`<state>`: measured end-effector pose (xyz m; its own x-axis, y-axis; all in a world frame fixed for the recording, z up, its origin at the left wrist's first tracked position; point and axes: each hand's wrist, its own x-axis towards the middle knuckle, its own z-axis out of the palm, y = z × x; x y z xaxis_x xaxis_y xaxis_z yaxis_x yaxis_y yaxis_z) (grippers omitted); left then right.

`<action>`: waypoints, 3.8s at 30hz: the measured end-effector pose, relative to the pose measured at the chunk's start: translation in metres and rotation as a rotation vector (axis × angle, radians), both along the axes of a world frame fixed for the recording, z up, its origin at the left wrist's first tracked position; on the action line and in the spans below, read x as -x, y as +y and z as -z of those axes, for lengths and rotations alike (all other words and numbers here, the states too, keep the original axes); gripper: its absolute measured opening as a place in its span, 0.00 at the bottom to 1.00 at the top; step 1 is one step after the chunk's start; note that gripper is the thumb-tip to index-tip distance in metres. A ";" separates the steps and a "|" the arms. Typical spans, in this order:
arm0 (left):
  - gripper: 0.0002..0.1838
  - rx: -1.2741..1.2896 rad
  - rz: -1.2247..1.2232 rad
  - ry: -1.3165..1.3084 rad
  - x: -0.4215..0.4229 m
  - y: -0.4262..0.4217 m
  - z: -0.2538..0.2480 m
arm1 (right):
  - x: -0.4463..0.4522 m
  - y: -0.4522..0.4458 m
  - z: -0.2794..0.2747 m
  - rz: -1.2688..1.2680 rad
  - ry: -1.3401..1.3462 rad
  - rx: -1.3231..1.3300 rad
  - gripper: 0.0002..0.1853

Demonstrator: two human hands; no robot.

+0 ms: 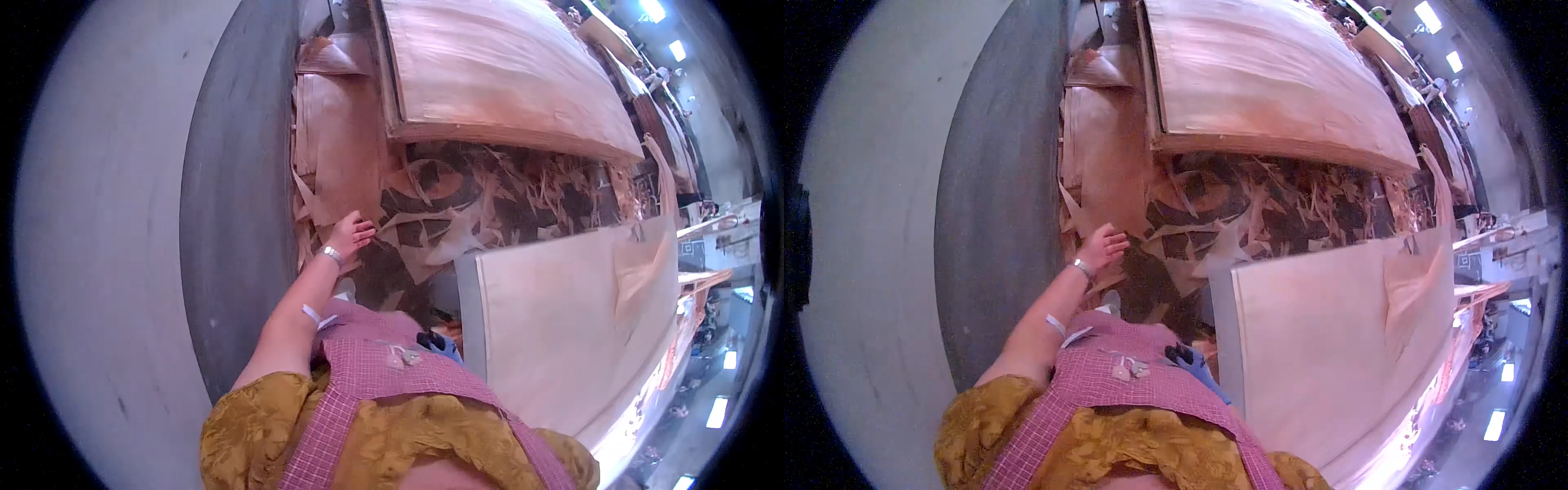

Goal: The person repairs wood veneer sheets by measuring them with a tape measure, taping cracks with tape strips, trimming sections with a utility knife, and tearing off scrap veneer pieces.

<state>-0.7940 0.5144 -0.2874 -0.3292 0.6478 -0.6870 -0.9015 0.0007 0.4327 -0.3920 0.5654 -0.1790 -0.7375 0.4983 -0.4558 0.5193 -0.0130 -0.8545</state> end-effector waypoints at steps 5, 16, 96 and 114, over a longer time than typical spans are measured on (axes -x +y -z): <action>0.27 -0.034 0.127 0.052 0.111 0.140 -0.017 | 0.104 0.104 -0.008 0.124 -0.112 0.219 0.14; 0.30 0.108 0.383 0.258 0.320 0.336 0.008 | 0.410 0.315 0.009 -0.054 -0.109 0.242 0.11; 0.12 0.741 -0.058 0.736 0.655 0.662 0.141 | 0.649 0.443 0.128 0.478 -0.328 0.378 0.11; 0.11 0.364 -0.008 0.291 0.670 0.640 0.141 | 0.607 0.420 0.163 0.165 -0.217 -0.045 0.11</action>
